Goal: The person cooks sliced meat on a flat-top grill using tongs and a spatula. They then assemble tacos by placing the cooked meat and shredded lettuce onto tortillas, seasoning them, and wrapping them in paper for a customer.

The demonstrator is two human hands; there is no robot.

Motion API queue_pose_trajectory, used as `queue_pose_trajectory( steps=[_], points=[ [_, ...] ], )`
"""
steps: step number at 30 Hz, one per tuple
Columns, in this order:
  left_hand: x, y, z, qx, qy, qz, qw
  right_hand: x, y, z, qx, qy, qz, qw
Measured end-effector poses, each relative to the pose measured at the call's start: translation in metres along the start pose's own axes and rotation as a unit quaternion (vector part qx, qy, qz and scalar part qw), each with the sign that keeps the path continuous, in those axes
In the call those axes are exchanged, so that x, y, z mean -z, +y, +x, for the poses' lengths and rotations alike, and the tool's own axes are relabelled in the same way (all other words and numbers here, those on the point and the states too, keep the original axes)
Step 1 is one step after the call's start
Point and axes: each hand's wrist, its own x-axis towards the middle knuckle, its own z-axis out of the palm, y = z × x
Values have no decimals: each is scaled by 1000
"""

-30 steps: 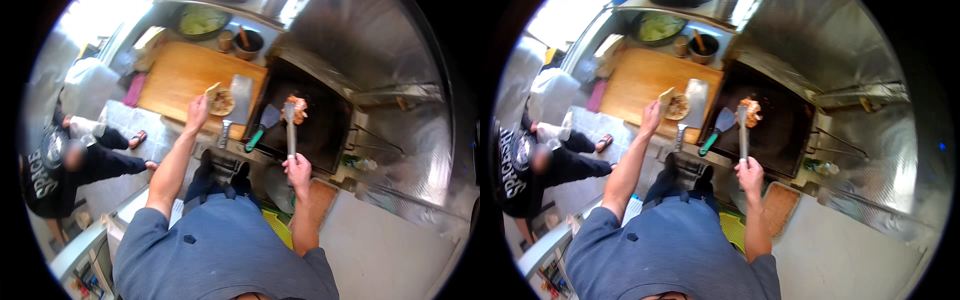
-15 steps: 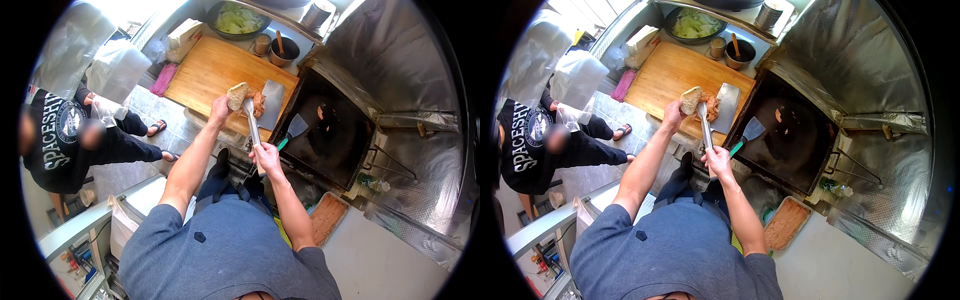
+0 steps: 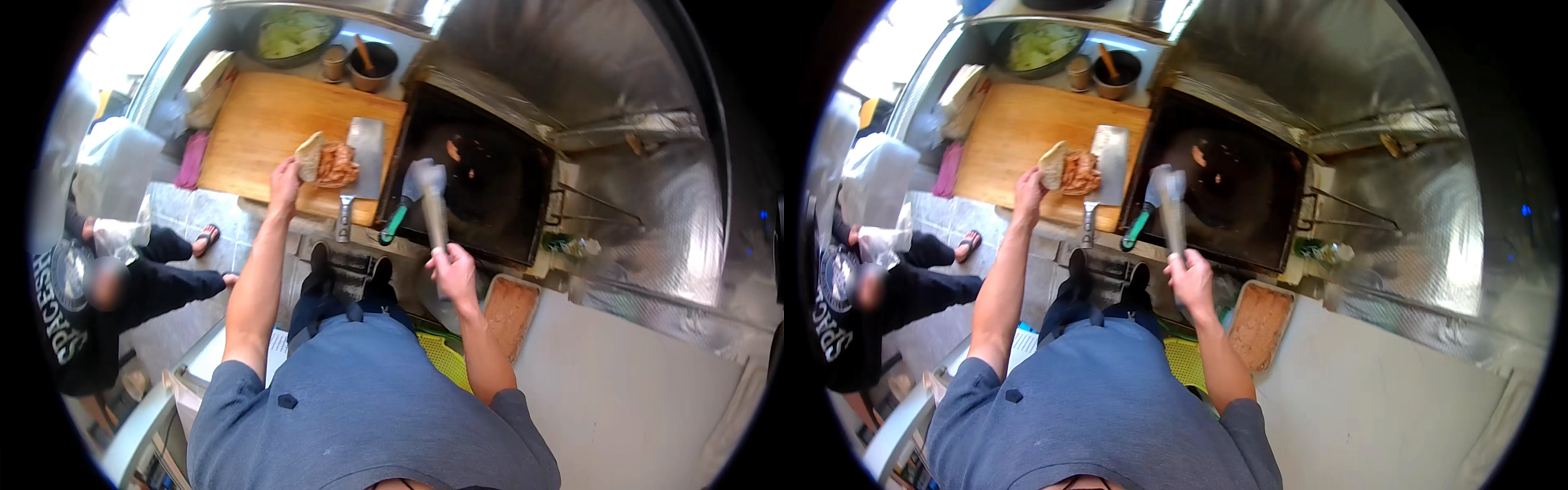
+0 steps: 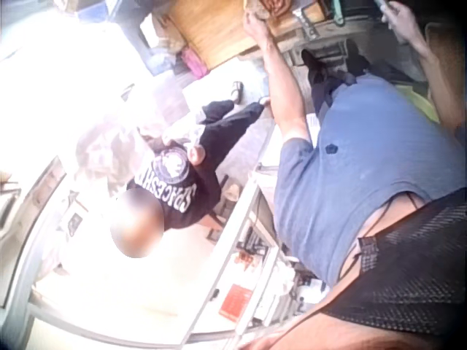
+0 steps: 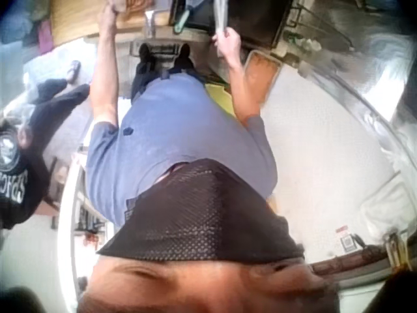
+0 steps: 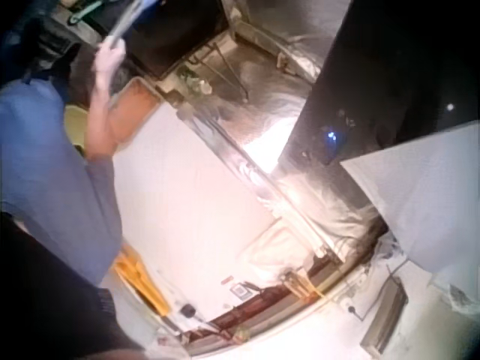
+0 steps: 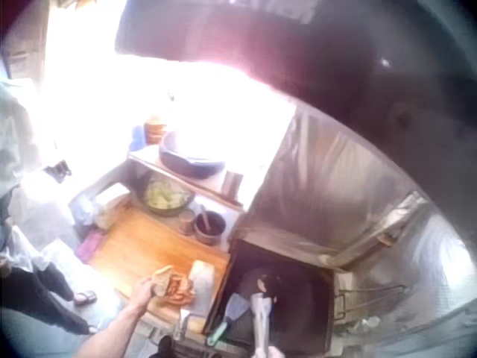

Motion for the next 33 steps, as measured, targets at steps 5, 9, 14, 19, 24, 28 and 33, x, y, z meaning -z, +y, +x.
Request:
queue_pose_trajectory(
  steps=[5, 9, 14, 19, 24, 28, 33],
  points=[
    [-18, 7, -3, 3, -1, -7, 1000, 39, 77, 78, -84, 129, 58, 986],
    [-25, 15, -6, 1, -3, 1, 1000, 13, 66, 115, -27, 120, -2, 992],
    [-18, 10, -3, -11, 20, 19, 1000, 4, 83, 140, 92, 141, -201, 965],
    [-6, -1, 1, -62, 20, 36, 997, -16, -17, 61, 157, 58, -116, 979],
    [-23, 19, -11, -68, 20, 78, 994, -74, -58, 41, 277, -21, -182, 943],
    [-33, 32, -20, -89, 21, 99, 991, -88, -49, 51, 279, -52, -293, 913],
    [-39, 40, -28, -68, -5, 102, 992, -48, -40, 27, 169, 39, -177, 969]
  ],
)
